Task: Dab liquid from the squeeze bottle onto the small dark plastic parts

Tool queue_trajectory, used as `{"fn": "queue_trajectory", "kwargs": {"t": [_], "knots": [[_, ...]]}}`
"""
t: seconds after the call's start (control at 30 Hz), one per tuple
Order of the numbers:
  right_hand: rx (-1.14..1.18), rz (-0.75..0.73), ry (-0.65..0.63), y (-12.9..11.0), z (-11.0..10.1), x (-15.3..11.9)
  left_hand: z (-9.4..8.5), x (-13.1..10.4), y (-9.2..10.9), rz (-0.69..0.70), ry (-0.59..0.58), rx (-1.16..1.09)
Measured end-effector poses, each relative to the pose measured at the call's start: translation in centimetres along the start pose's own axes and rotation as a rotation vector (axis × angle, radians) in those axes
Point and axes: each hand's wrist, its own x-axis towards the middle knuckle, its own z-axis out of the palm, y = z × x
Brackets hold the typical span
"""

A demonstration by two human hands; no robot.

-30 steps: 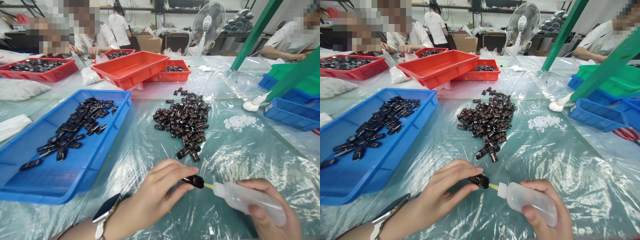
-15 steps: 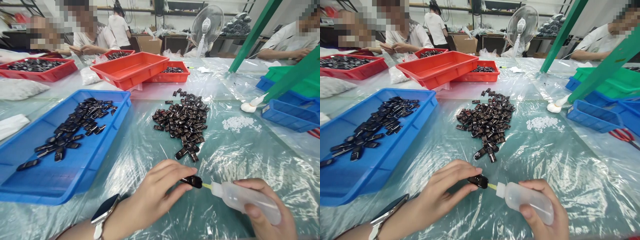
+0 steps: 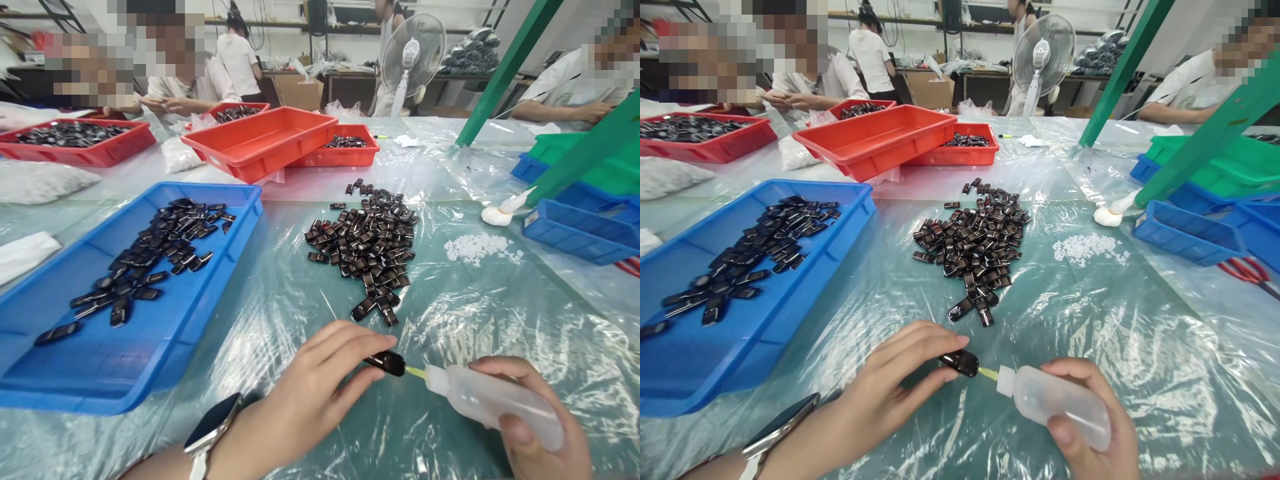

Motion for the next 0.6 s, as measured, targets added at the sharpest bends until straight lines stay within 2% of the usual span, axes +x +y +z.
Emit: {"fn": "queue_trajectory", "kwargs": {"t": [0.17,0.3,0.5,0.6], "knots": [[0.228,0.074,-0.01,2.4,-2.2,1.8,0.1,0.3,-1.0,-0.151,0.093,0.026],[0.279,0.093,0.001,2.3,-3.3,3.4,0.1,0.6,-1.3,-0.198,0.115,0.006],[0.073,0.032,-0.07,1.6,-2.0,5.7,0.4,0.4,-1.3,-0.22,0.048,-0.066],[-0.067,-0.058,-0.072,2.2,-0.7,5.6,0.4,0.5,-1.6,-0.235,0.042,-0.102]]}}
